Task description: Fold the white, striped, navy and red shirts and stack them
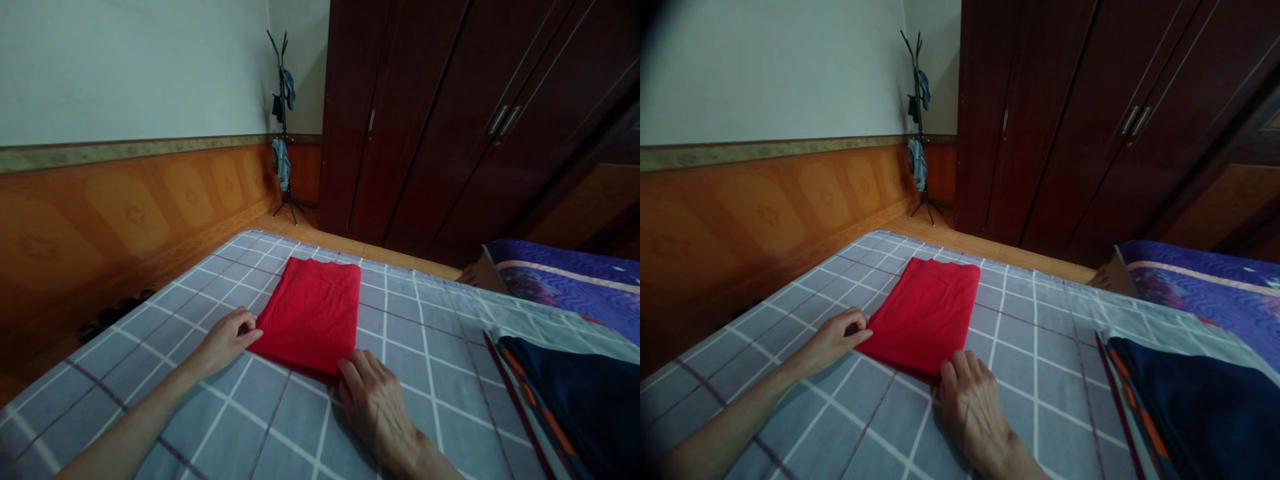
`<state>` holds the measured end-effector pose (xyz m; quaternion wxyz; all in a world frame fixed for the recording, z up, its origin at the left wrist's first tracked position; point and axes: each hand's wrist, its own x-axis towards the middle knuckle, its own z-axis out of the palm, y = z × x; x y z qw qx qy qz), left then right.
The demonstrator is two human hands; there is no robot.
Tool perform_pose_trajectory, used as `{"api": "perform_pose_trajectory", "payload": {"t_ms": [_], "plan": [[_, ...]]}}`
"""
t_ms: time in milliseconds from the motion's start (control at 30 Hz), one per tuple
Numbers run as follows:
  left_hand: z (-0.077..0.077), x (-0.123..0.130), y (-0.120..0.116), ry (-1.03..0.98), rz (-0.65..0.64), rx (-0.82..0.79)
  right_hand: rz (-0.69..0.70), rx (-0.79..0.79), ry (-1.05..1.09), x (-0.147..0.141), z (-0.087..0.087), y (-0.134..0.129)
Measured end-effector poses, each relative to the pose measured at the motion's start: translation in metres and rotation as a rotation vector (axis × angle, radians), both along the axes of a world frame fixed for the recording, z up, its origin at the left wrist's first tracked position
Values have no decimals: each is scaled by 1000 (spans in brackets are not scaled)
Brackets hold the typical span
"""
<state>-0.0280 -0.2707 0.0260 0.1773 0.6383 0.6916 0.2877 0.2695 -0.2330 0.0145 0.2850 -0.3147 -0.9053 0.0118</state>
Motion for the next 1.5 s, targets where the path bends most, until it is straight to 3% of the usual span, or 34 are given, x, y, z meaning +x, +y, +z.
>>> {"api": "perform_pose_trajectory", "payload": {"t_ms": [367,533,700,833,1000,1133,1267,1500], "plan": [[5,-6,-3,-89,-71,-153,3,-37,-80,0,4,-3],[10,-4,-9,-23,-83,-168,-12,13,-120,0,5,-4],[16,7,-16,123,-81,-110,-26,54,-116,-1,3,-5],[12,12,-18,210,-96,-25,-38,55,-112,0,3,-7],[4,2,-16,170,-54,19,-38,40,-136,1,5,-9],[10,-1,-21,60,-87,-17,-34,43,-135,1,5,-9],[18,3,-27,151,-129,12,-33,33,-131,1,4,-8],[18,-4,-23,176,-112,35,-14,5,-156,2,5,-8]]}}
